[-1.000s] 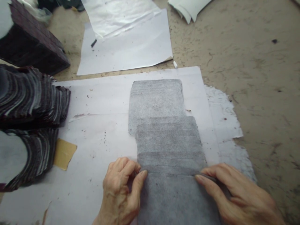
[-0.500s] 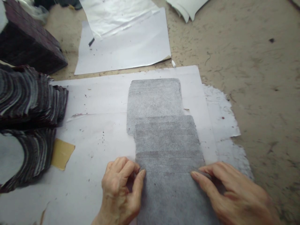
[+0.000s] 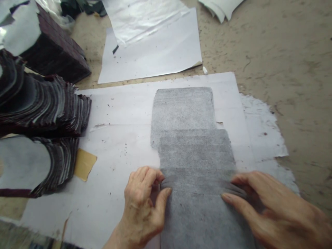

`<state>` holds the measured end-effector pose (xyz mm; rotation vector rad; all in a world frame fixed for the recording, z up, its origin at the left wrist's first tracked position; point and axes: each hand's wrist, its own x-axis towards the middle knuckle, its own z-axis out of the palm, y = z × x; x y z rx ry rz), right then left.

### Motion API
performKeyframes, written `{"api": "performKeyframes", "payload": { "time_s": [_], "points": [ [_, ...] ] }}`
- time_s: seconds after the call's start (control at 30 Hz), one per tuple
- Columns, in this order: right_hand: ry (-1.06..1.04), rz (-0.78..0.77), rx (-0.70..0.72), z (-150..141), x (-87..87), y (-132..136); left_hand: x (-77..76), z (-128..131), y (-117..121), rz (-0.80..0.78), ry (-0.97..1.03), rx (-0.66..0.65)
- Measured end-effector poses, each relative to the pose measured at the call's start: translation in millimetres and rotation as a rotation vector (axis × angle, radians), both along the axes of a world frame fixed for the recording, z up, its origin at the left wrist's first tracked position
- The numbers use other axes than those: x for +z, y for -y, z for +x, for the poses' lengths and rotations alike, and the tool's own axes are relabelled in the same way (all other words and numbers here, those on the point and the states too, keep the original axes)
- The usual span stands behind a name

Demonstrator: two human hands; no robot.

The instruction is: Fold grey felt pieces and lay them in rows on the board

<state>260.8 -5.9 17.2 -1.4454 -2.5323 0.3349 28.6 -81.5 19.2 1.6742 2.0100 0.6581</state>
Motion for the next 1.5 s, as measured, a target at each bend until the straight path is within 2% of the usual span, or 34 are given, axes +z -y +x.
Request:
{"api": "performKeyframes", "payload": {
  "time_s": [0.17,0.33,0.53,0.7,0.87,1.03,1.17,1.33,1.5],
  "points": [
    [-0.064,-0.110,-0.084,-2.9,0.6,5.8,0.2,0.7,-1.3,-0.030,-0.056,-0.012],
    [-0.143,-0.224,-0.179,-9.3,9.5,-1.1,-0.4,-2.3,-1.4,-0.028,-0.039,-0.023],
    [-0.135,-0.332,-0.244,-12.9,14.7,-4.6,-4.1,-8.8,0.0,-0.033,-0.030,-0.119],
    [-0.119,-0.374,-0.281,-14.6,16.7,-6.2,-6.4,-10.9,2.7,0.013,-0.029,-0.147],
    [-0.086,-0.349,-0.304,-18.3,19.2,-8.2,-7.6,-8.2,4.2,0.062,-0.065,-0.148],
    [-0.023,-0.226,-0.284,-17.6,14.5,-4.9,-9.0,-2.6,2.6,0.100,-0.150,-0.109],
    [0.022,-0.127,-0.186,-9.9,5.8,2.6,-9.2,1.9,4.8,0.101,-0.194,-0.063],
    [-0.069,0.025,-0.139,-3.8,-6.5,5.6,-10.5,1.7,6.8,0.123,-0.132,0.039],
    [-0.093,-0.024,0.014,-2.3,-4.1,-6.2,-9.2,-3.9,0.6,0.074,-0.078,-0.041]
  ]
}}
